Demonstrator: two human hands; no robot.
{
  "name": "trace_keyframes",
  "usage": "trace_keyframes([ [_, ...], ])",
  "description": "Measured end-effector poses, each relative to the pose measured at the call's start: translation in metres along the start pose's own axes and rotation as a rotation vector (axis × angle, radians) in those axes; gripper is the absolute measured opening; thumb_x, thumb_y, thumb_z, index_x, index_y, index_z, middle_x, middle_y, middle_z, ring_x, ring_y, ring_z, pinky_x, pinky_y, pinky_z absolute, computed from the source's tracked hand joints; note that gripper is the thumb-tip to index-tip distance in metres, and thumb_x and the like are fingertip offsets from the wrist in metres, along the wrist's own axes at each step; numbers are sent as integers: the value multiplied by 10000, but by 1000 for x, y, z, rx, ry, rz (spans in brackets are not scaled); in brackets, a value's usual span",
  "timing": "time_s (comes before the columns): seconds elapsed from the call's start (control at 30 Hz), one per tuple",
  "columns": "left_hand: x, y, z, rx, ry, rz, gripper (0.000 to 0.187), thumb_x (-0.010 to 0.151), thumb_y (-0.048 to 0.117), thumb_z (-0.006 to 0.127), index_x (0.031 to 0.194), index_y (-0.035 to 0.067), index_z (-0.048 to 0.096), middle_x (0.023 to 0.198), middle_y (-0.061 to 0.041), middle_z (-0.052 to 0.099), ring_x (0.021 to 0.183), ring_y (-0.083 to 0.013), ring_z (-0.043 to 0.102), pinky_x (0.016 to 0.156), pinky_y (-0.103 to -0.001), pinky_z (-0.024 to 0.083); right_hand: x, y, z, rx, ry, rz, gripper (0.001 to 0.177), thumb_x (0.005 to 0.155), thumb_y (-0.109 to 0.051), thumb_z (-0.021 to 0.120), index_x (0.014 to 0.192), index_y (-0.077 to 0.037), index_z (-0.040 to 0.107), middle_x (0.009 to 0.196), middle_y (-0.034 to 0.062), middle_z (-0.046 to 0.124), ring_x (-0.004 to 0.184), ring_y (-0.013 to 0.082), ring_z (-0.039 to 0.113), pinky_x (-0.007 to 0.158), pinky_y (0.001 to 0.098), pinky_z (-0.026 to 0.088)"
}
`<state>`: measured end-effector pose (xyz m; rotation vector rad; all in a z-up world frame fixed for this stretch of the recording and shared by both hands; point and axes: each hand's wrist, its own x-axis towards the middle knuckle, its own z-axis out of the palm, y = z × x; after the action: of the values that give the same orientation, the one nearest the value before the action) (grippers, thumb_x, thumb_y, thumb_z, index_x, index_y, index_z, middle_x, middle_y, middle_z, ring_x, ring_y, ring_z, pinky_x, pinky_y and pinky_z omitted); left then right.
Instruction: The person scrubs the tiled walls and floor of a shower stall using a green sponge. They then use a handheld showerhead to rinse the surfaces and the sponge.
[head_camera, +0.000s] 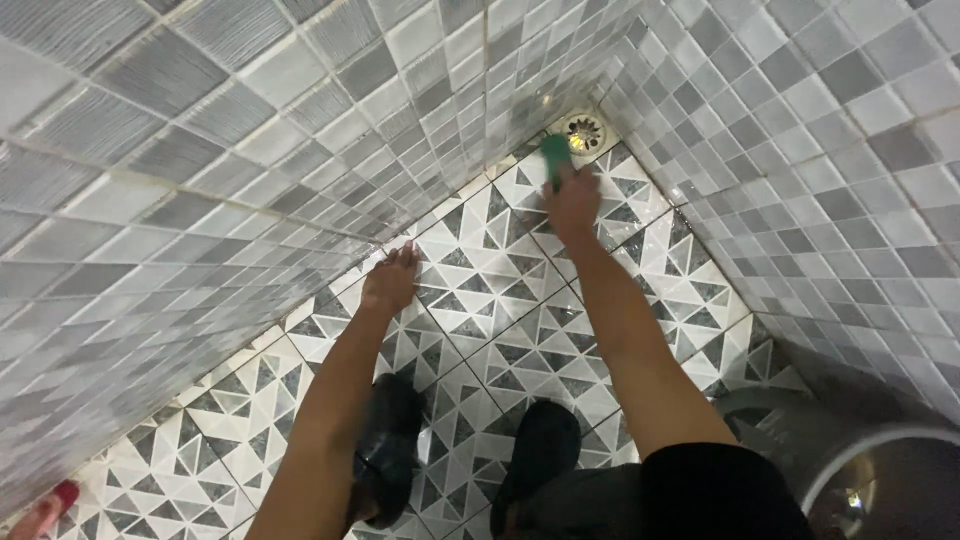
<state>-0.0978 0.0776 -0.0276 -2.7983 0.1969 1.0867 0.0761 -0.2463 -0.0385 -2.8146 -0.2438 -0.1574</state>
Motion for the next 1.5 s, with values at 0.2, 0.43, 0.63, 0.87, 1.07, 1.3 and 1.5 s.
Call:
trace_keyframes([
  [0.2,-16,6,-45,-82,-35,-39,640,973,300,595,1568,134,427,1673,-75,340,1389,-340,531,1071,-493,524,-34,-43,57,-13,-75,-2,523,912,-358,729,1273,11,641,1289,330,567,1245,501,571,950,581,527],
  [0.43,-45,17,-97,-204,-36,-27,518,911,203,646,1367,-33,577,1328,-190,673,1188,-348,686,964,-506,590,-32,-24,36,-54,57,-704,150,914,-268,692,1006,-149,691,1042,95,626,1043,319,635,830,475,538],
  [0.63,-46,19,-114,-193,-78,-29,468,932,170,589,1350,-39,589,1305,-181,683,1183,-347,691,975,-524,584,18,33,-1,-155,-188,116,284,961,-346,666,1218,-247,594,1190,83,540,1146,295,607,857,457,581],
  [0.87,32,4,-38,-144,-116,2,450,926,263,618,1298,18,684,1338,-170,670,1217,-339,671,983,-496,590,-74,-19,-26,195,-330,-734,219,934,-321,658,1129,-223,682,1282,201,567,1048,387,681,878,526,570],
  [1.07,-4,6,-67,-230,-120,24,530,926,263,615,1440,136,605,1528,-152,536,1347,-345,579,1091,-503,524,-75,135,-10,11,-174,-130,331,1034,-415,569,1208,-155,676,1236,145,619,1148,360,633,955,489,530],
  [1.3,23,11,-59,-272,-92,-36,441,912,233,626,1334,129,698,1360,-139,680,1262,-316,651,1037,-476,560,-98,147,-39,-227,0,312,444,968,-431,668,1370,-265,580,1283,106,506,1114,304,589,850,449,562],
  [1.5,16,79,-97,-86,-146,-153,439,904,320,624,1260,89,737,1317,-169,705,1255,-346,652,994,-560,545,-175,85,-70,-161,-518,-504,361,967,-423,630,1280,-244,632,1227,63,639,1092,288,661,937,443,504],
])
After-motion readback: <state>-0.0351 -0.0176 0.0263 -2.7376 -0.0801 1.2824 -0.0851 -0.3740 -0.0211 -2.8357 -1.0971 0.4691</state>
